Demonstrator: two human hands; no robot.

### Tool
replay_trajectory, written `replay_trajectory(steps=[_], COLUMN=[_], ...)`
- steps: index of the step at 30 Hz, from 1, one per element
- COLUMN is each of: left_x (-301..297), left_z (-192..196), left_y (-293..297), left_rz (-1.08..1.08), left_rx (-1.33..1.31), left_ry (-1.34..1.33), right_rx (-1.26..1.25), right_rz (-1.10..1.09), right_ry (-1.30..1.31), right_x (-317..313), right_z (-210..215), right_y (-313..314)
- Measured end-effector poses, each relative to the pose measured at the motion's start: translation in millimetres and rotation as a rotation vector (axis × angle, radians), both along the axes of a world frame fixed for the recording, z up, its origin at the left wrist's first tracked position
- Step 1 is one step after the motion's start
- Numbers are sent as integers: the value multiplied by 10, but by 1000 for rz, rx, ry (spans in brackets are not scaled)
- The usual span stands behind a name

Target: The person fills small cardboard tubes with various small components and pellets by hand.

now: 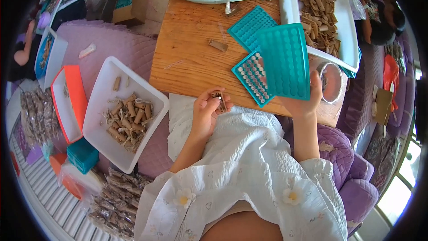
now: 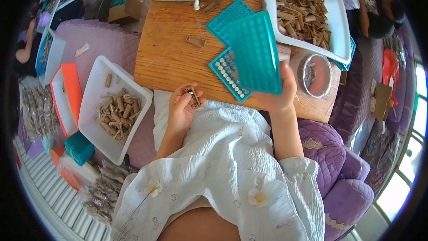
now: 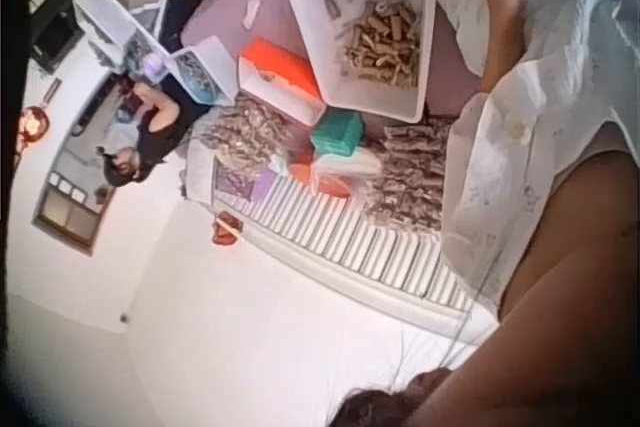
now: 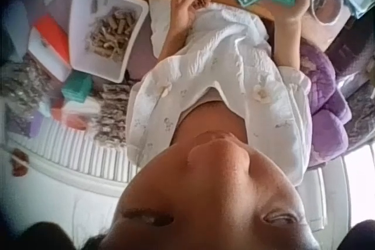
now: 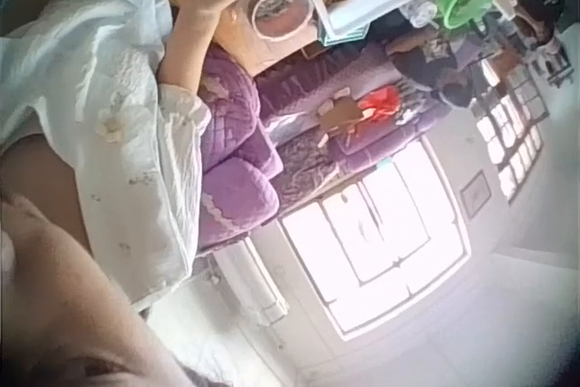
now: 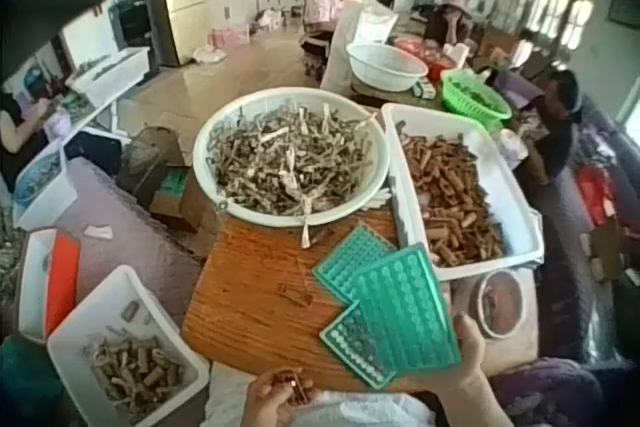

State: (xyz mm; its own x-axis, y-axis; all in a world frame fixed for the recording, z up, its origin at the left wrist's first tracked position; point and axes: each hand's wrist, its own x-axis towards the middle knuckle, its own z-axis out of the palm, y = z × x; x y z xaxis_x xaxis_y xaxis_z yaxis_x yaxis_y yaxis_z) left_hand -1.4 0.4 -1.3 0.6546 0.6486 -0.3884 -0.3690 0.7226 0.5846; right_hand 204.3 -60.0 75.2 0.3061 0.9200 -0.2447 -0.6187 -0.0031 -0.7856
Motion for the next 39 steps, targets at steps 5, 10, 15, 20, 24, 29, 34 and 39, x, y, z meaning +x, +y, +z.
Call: replay_trajectory(steps=[5,10,15,20,24,29,34,39], left_x=[15,26,34,132,47,29,19,83], left_z=[-30,-8,-20,5,-156,-105,-17,-12], left_y=[-5,4,7,-37,-86,0,18,10], left_rz=[43,38,53,109,88,48,46,2], left_rx=[-32,-19,-9,63,301,9,-11,-24], left_ry=[-16,-21,-35,-94,132,-30,0,18], right_rx=[168,230,286,357,401,612,1008,1135], right_rz=[32,34,157,303,422,166,-48,-304], right_ry=[480,689,810,1061,1194,900,295,69], right_x=[-55,-45,-191,-599,-799,-328,781,1529], right_z=[12,35,56,42,126,111,799,1026], right_y=[45,58,117,270,358,93,-282,-763])
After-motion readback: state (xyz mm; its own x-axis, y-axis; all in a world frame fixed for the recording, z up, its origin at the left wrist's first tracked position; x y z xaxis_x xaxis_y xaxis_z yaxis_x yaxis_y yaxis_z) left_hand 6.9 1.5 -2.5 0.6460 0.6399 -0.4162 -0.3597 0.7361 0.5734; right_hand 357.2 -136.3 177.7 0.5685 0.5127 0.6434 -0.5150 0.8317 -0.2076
